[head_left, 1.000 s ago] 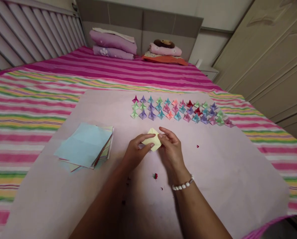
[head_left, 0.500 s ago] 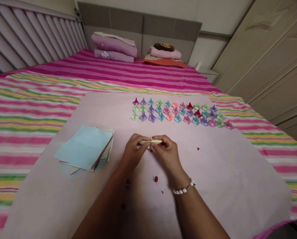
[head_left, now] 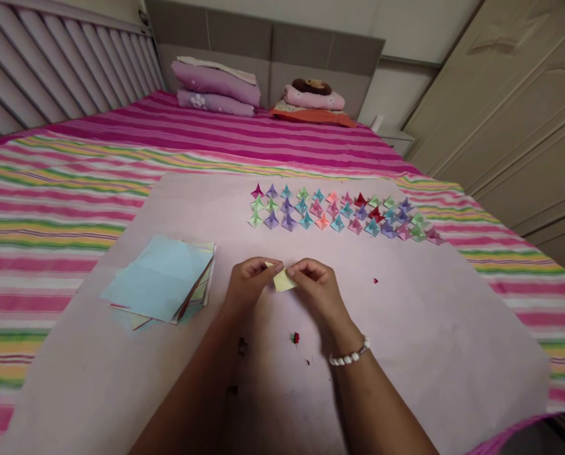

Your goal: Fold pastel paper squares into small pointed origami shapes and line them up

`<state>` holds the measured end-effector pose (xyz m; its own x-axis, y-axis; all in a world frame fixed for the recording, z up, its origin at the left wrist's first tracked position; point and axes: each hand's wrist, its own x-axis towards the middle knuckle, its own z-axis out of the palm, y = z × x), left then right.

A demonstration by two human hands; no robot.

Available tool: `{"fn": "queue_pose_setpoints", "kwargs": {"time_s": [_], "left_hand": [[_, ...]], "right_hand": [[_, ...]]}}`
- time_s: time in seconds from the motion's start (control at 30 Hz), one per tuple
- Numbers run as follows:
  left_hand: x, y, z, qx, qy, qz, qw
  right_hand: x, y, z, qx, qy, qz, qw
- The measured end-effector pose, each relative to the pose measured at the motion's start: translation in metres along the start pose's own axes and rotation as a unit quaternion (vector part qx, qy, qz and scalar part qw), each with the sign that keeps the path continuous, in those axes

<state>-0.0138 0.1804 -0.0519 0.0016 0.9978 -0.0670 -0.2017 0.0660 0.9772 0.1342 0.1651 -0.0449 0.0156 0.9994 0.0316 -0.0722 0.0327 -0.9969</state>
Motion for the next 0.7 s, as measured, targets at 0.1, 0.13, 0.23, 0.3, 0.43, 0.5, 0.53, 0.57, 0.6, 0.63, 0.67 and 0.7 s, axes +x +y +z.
{"fn": "queue_pose_setpoints", "kwargs": {"time_s": [0.1,0.13,0.23,0.3,0.43,0.5,0.53,0.57,0.6,0.63,0.67,0.7], "left_hand": [[-0.0008,-0.0007,0.002,0.038,-0.002,0.009,0.999],[-0.001,-0.001,0.0027,0.047,0.0,0.01,0.999],[-0.0017,-0.002,0.0046,0.049,-0.007,0.008,0.999],[-0.0023,-0.0028,0.0062,0.024,-0.024,-0.005,0.999],[-0.0019,-0.0055,0.0083,-0.048,-0.073,-0.039,0.995],[-0.0008,-0.0066,0.0081,-0.07,-0.067,-0.057,0.994],[-0.0003,-0.0069,0.008,-0.079,-0.057,-0.064,0.993],[0.0001,-0.0067,0.0078,-0.089,-0.047,-0.07,0.992],[0.0003,-0.0062,0.0078,-0.099,-0.04,-0.074,0.991],[0.0003,-0.0054,0.008,-0.11,-0.038,-0.076,0.99],[0.0,-0.0042,0.0084,-0.12,-0.039,-0.076,0.989],[-0.0004,-0.003,0.0089,-0.131,-0.044,-0.074,0.988]], "right_hand": [[-0.0006,0.0025,0.0006,0.001,-0.013,0.011,1.0],[-0.001,0.0034,0.0012,0.0,-0.026,0.016,1.0],[-0.002,0.0054,0.0029,-0.008,-0.057,0.02,0.998],[-0.0017,0.0058,0.0029,-0.014,-0.04,0.019,0.999],[0.0009,0.0057,-0.0007,0.029,0.054,0.032,0.998],[0.0018,0.0056,-0.0018,0.056,0.076,0.037,0.995],[0.002,0.0056,-0.0017,0.068,0.075,0.036,0.994],[0.002,0.0056,-0.0012,0.08,0.062,0.034,0.994],[0.0019,0.0054,-0.0003,0.095,0.043,0.032,0.994],[0.0017,0.0052,0.0009,0.111,0.022,0.031,0.993],[0.0016,0.0049,0.002,0.126,0.003,0.03,0.992],[0.0015,0.0043,0.0031,0.136,-0.012,0.03,0.99]]}}
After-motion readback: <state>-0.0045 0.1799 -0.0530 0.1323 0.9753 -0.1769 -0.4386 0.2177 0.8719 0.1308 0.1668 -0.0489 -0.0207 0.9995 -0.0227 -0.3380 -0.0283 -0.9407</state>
